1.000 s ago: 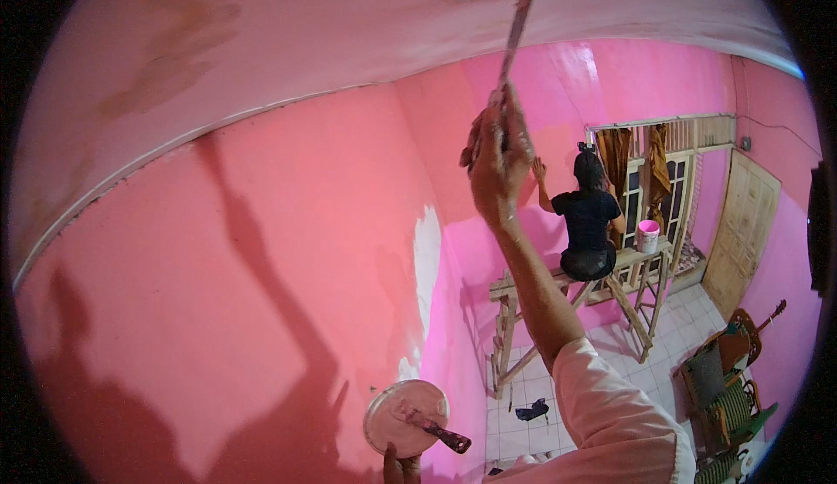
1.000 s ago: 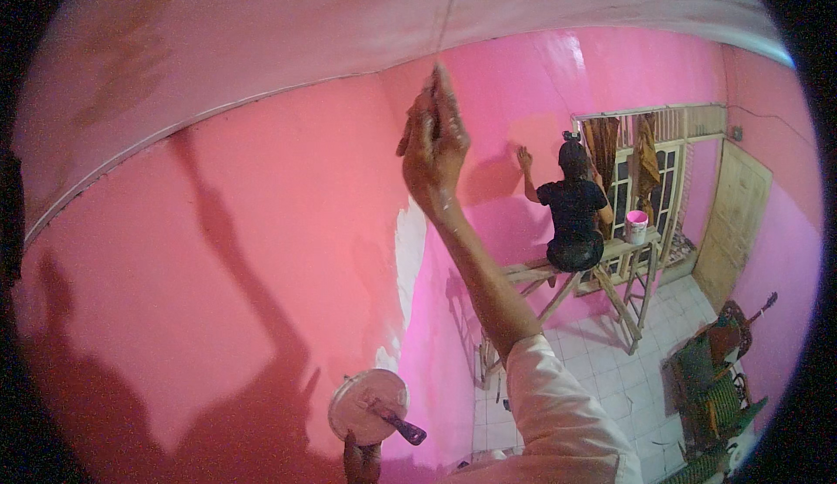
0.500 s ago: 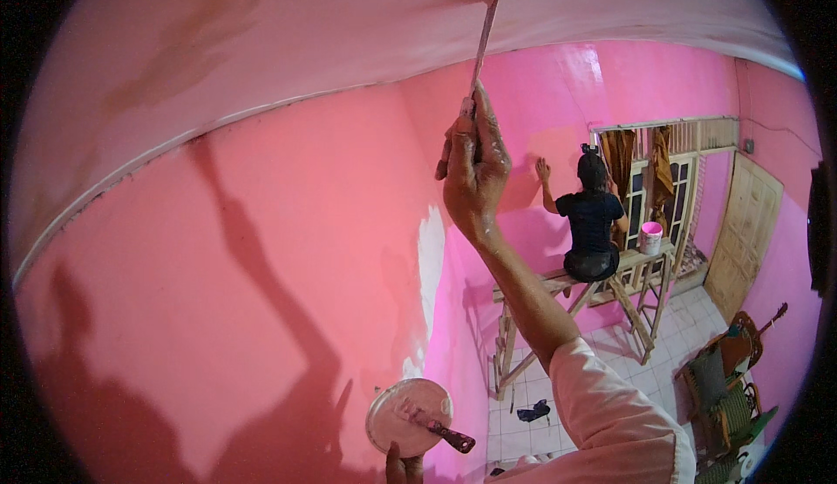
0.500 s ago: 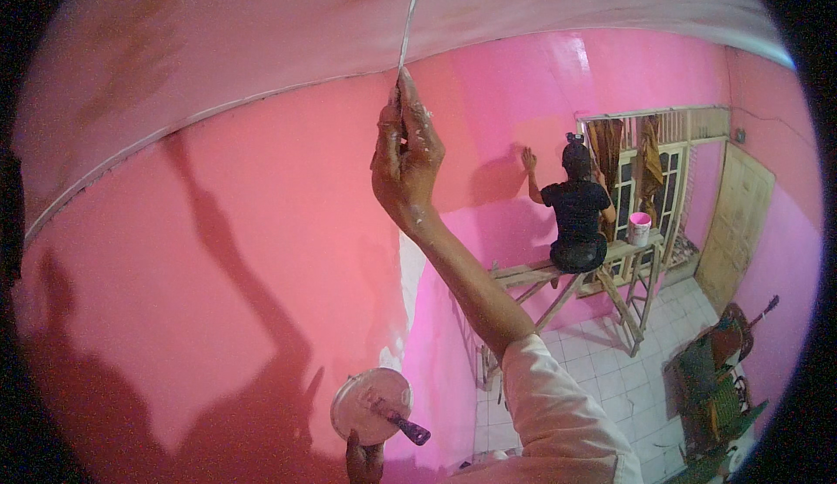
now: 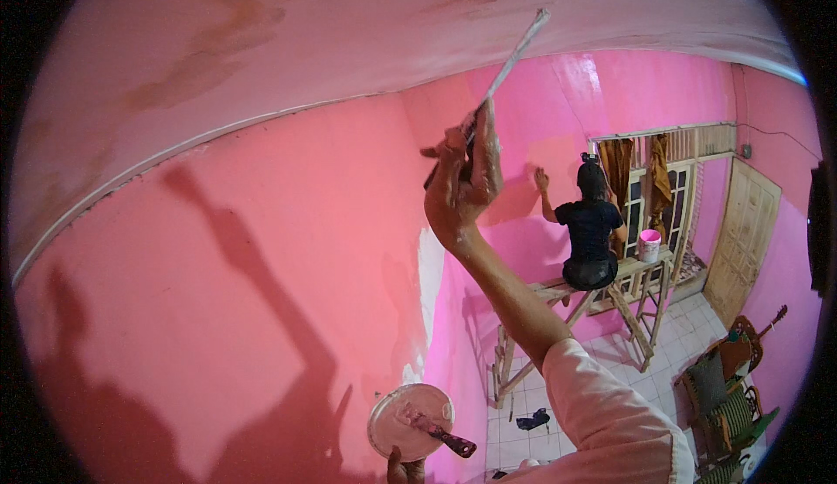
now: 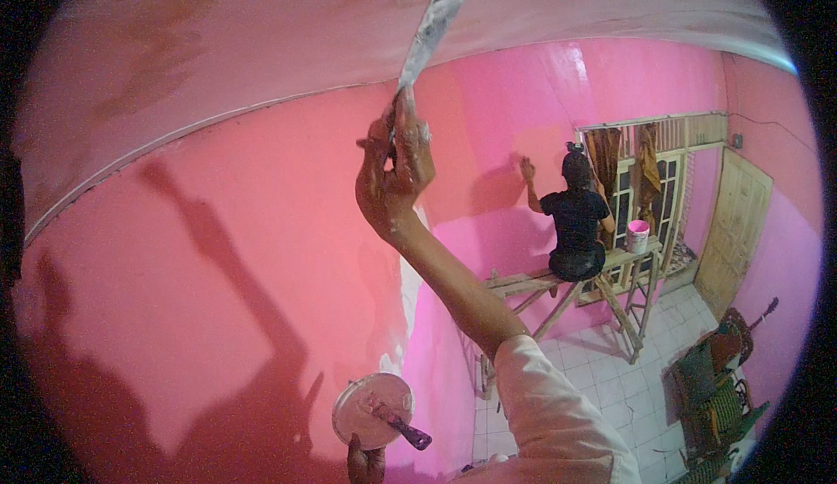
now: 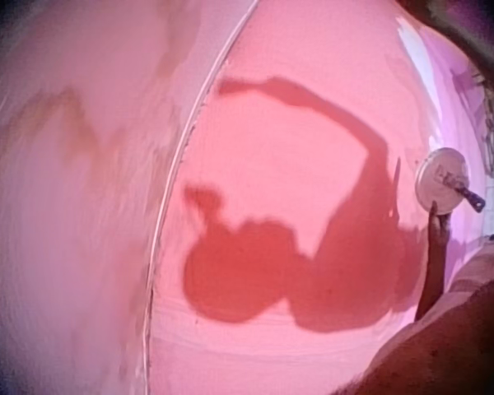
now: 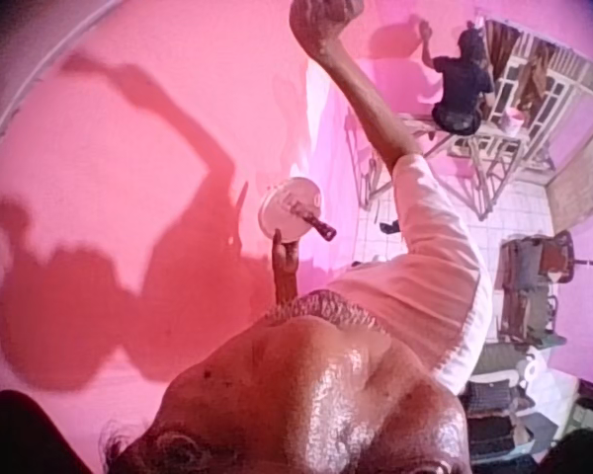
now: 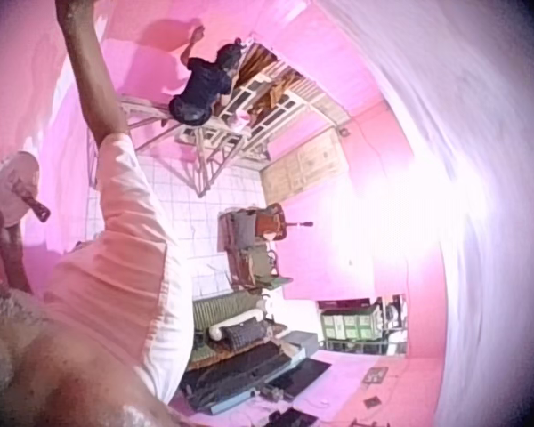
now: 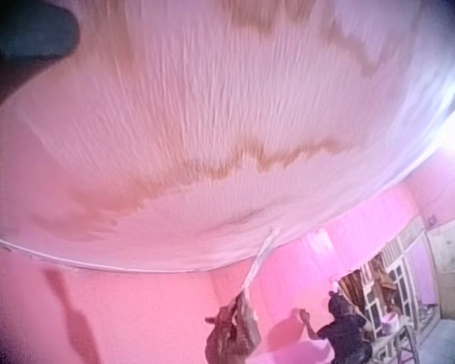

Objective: The person applies a plaster compound to the ceiling and walls using a putty knife and a handheld hawk, while another person paints the walls with a roller.

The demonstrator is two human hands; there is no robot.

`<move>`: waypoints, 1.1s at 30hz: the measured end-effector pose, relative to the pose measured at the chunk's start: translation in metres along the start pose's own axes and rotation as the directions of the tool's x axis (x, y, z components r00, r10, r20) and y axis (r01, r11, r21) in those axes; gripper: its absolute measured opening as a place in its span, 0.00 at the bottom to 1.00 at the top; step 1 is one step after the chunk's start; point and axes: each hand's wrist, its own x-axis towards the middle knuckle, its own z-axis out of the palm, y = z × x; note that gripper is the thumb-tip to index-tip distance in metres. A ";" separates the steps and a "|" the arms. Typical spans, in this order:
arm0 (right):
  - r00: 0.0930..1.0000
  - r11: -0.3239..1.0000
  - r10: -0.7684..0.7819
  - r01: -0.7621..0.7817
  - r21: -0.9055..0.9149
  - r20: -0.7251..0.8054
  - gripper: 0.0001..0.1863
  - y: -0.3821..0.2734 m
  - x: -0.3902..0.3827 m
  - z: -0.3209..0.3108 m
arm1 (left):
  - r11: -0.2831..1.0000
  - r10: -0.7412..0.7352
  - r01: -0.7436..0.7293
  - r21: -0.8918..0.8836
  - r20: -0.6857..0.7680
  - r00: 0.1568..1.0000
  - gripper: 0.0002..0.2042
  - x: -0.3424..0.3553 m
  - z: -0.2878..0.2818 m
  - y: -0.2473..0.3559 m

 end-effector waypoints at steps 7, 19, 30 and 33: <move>0.999 0.991 -0.037 0.036 -0.128 -0.002 0.20 0.026 0.016 0.039 | 0.999 0.030 -0.033 -0.029 -0.084 0.996 0.25 -0.006 0.014 -0.003; 0.959 0.954 0.244 -0.264 0.144 0.144 0.21 -0.027 -0.009 -0.015 | 1.000 0.017 -0.017 -0.007 0.054 0.998 0.25 0.001 0.007 0.004; 0.898 0.975 0.197 -0.220 0.013 0.393 0.23 -0.058 -0.018 -0.013 | 1.000 0.014 -0.015 0.010 0.044 0.999 0.26 0.013 -0.006 0.002; 0.875 0.965 0.263 -0.248 -0.090 0.406 0.22 -0.063 -0.025 -0.023 | 1.000 0.021 -0.022 0.018 0.060 0.998 0.26 0.010 -0.007 0.003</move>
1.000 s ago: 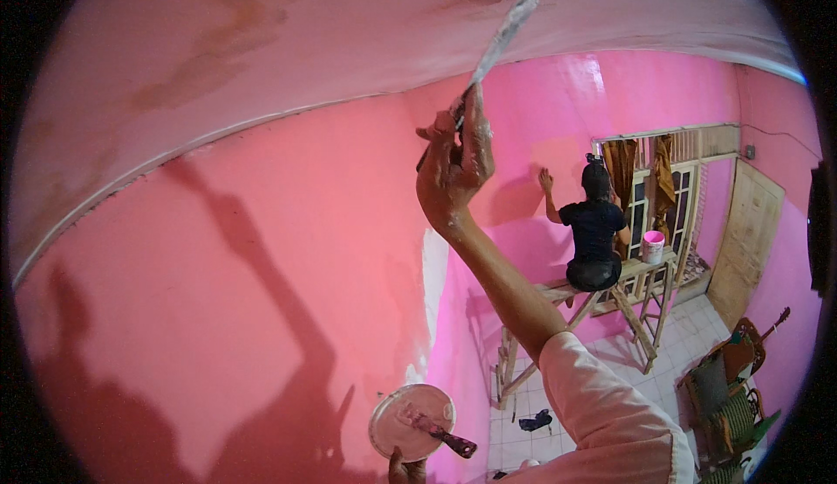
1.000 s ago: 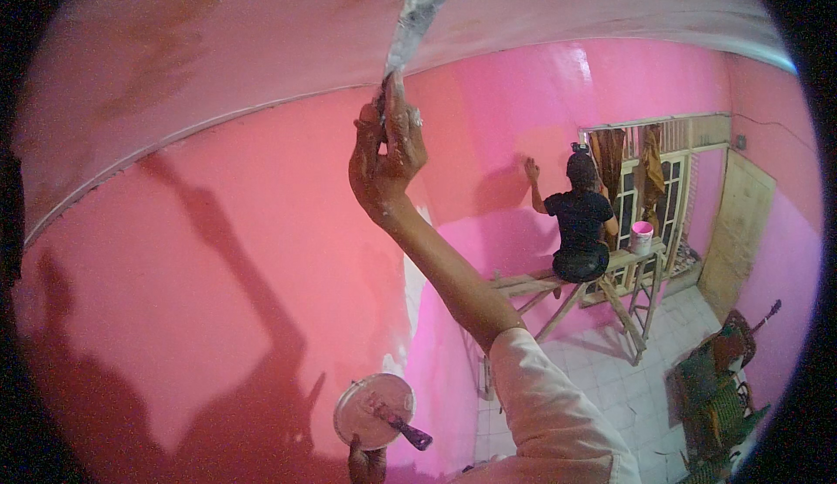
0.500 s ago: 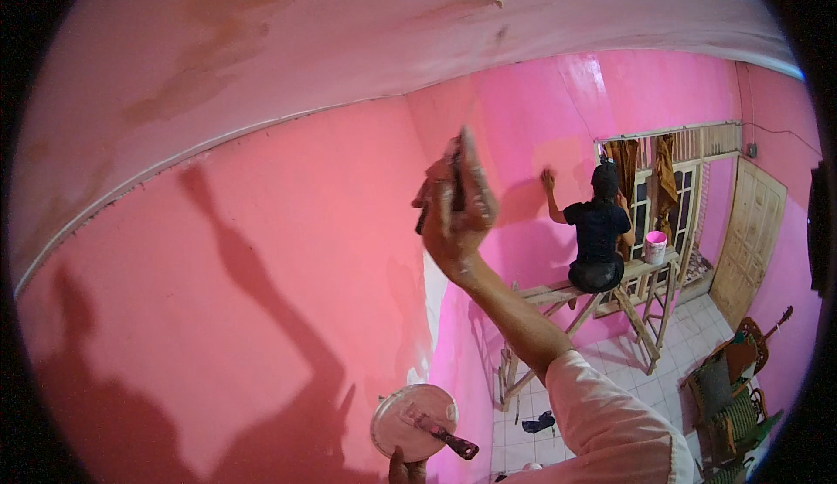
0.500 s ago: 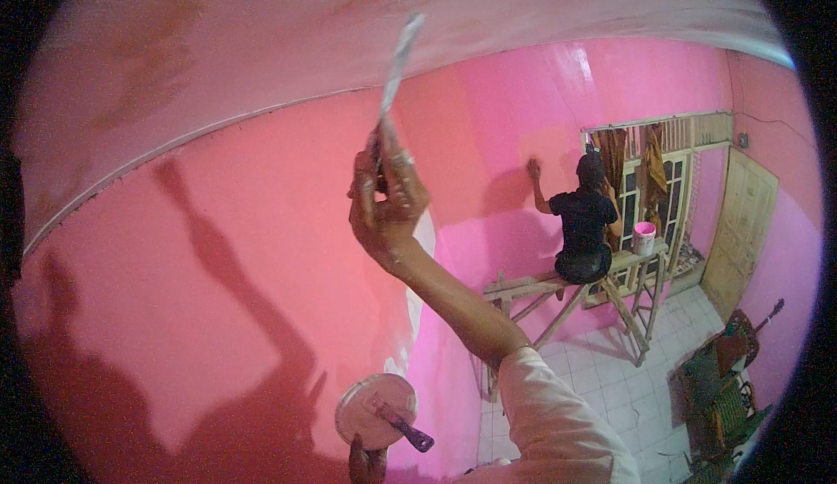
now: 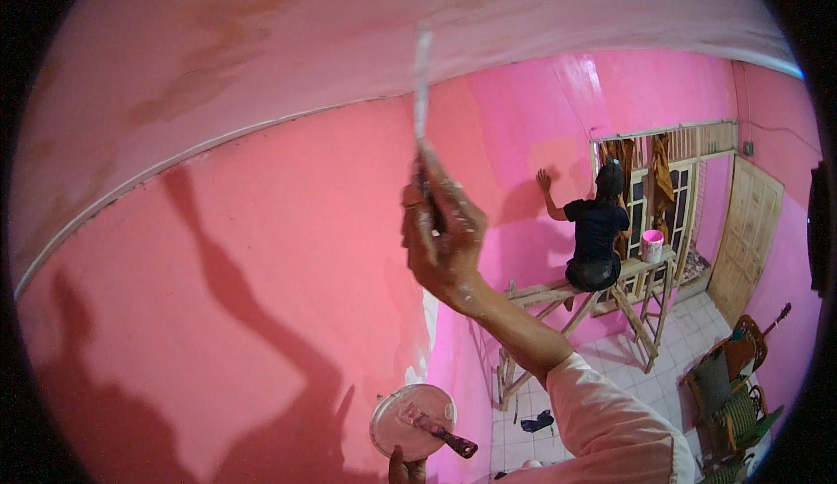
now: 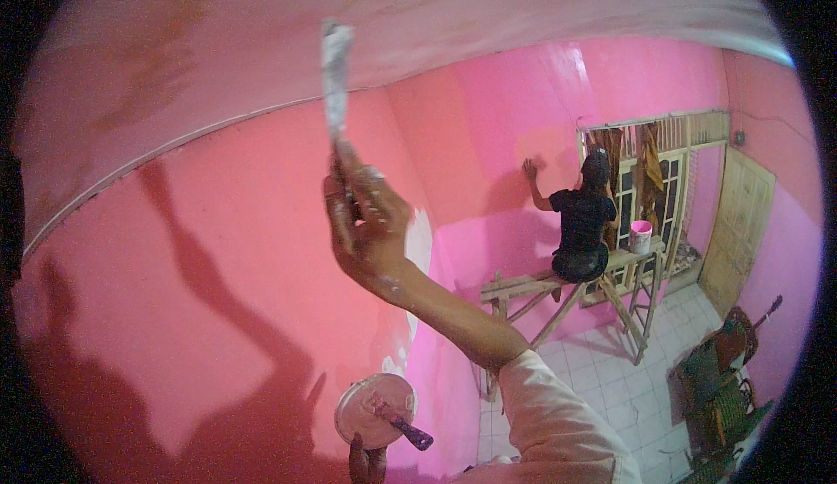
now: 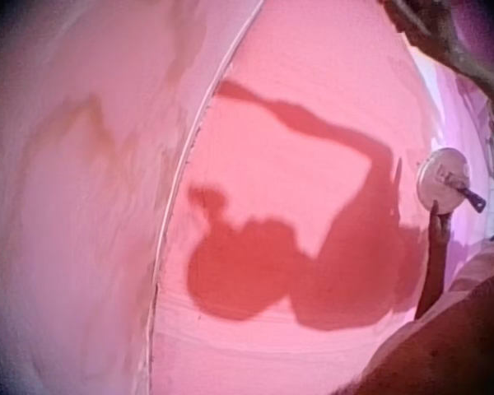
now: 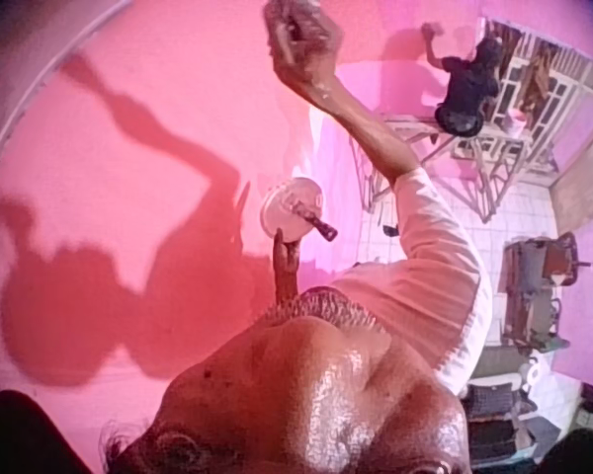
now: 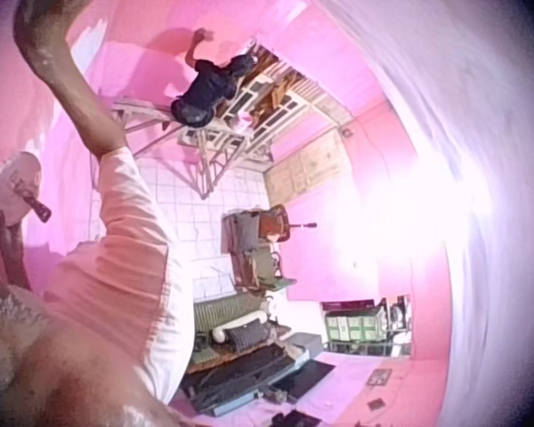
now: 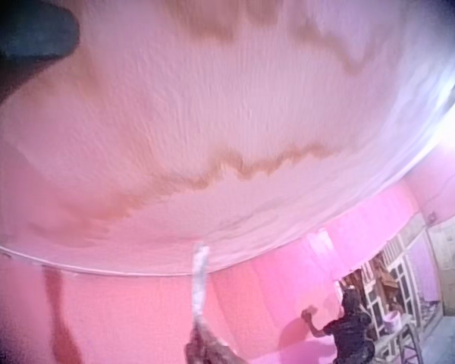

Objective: The person applies a plaster compound to the ceiling and walls using a putty knife and a handheld hawk, while another person paints the walls with a roller.

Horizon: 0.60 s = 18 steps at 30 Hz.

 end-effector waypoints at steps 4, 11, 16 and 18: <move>0.985 0.989 0.037 -0.011 0.148 -0.170 0.20 0.001 0.014 -0.012 | 1.000 -0.005 0.005 -0.005 -0.011 1.000 0.27 -0.001 -0.003 0.001; 0.995 0.997 -0.079 0.079 -0.003 -0.063 0.21 0.001 0.015 -0.003 | 0.999 -0.004 0.005 -0.032 0.031 1.000 0.27 0.000 -0.001 0.001; 0.997 0.993 0.032 -0.024 0.119 -0.065 0.20 -0.001 0.001 -0.004 | 1.000 -0.006 0.005 -0.012 -0.055 0.998 0.28 -0.001 0.000 0.002; 0.987 0.966 0.110 -0.079 0.245 -0.114 0.21 -0.008 0.009 -0.011 | 1.000 -0.008 0.007 -0.016 -0.049 0.999 0.27 0.001 -0.004 0.002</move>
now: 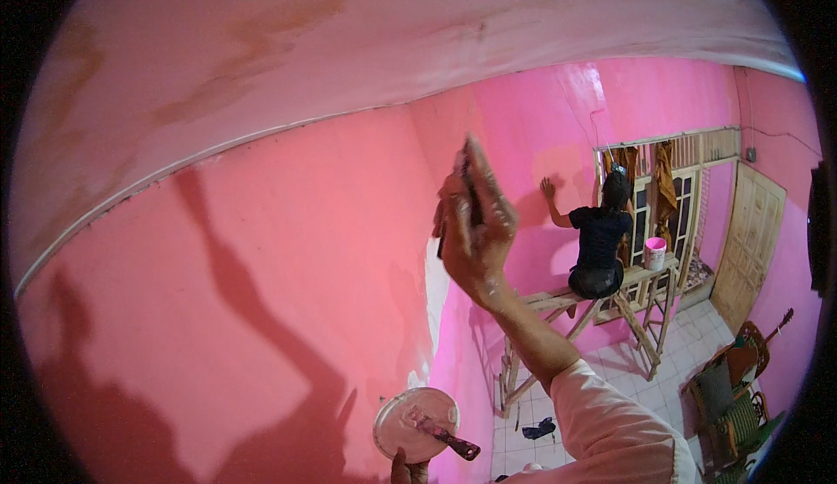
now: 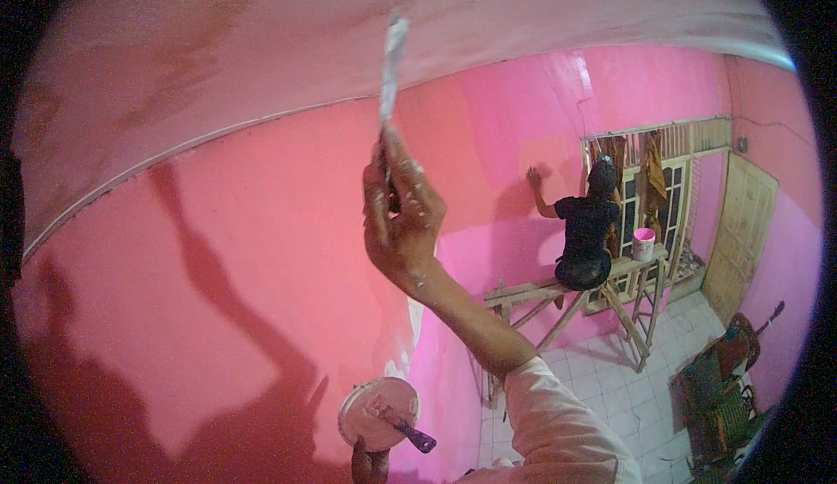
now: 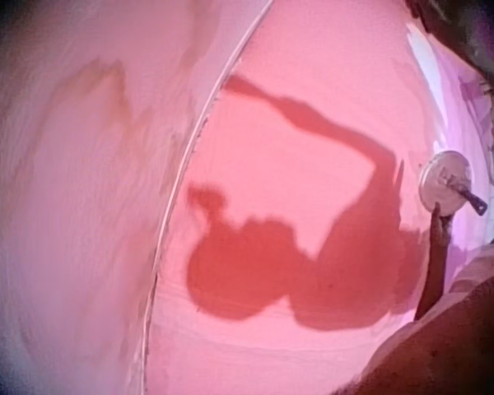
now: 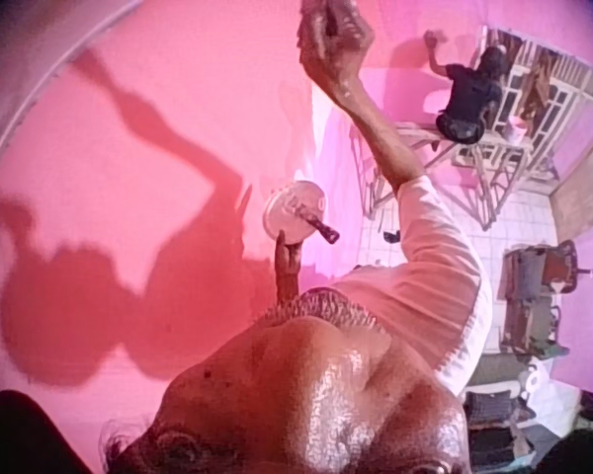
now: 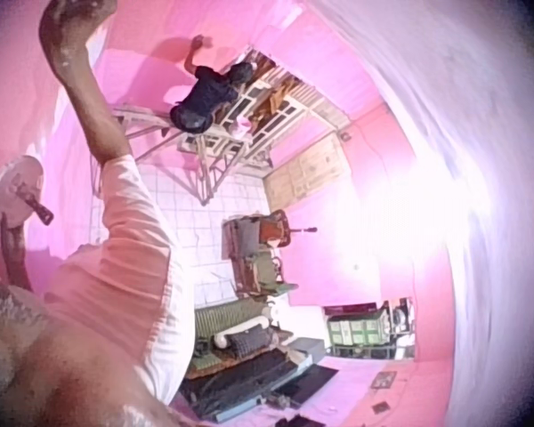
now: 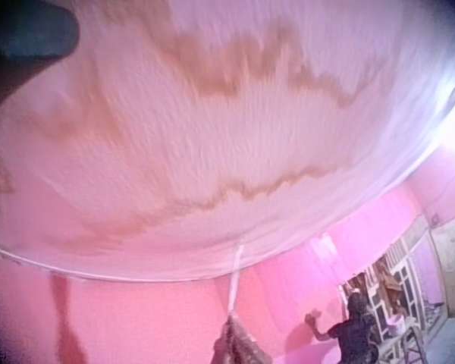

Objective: The person applies a plaster compound to the ceiling and walls using a putty knife and a handheld hawk, while another person paints the walls with a roller.

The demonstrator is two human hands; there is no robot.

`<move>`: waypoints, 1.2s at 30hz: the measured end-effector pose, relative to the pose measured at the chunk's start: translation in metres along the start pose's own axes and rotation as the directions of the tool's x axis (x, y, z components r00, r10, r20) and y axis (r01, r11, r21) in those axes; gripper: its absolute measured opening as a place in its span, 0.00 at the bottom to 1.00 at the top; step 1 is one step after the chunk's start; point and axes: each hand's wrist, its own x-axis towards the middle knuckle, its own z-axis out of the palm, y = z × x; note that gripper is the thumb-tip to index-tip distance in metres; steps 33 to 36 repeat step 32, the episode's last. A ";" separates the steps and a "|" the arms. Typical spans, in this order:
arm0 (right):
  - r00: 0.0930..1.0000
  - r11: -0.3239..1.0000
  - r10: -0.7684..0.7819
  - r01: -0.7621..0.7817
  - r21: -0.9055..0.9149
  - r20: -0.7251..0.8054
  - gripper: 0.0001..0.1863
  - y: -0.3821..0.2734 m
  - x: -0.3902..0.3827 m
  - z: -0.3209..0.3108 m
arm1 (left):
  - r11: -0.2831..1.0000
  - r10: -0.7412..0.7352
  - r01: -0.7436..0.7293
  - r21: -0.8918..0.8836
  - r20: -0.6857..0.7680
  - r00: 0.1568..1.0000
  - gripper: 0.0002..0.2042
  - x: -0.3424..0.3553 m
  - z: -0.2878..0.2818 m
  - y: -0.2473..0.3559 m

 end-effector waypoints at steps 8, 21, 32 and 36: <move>0.977 0.988 0.150 -0.141 -0.070 0.151 0.21 -0.010 0.012 -0.001 | 1.000 -0.003 0.003 -0.016 0.023 1.000 0.26 -0.010 0.005 -0.006; 0.991 0.987 -0.045 0.025 -0.157 -0.128 0.22 -0.009 0.018 -0.052 | 1.000 0.019 -0.019 -0.018 0.020 1.000 0.25 -0.031 0.024 -0.003; 0.904 0.762 -0.426 0.355 -0.541 -0.008 0.21 -0.013 0.039 -0.054 | 0.997 0.063 -0.076 0.027 0.324 0.944 0.36 0.002 -0.017 -0.008; 0.904 0.762 -0.426 0.355 -0.541 -0.008 0.21 -0.013 0.039 -0.054 | 0.997 0.063 -0.076 0.027 0.324 0.944 0.36 0.002 -0.017 -0.008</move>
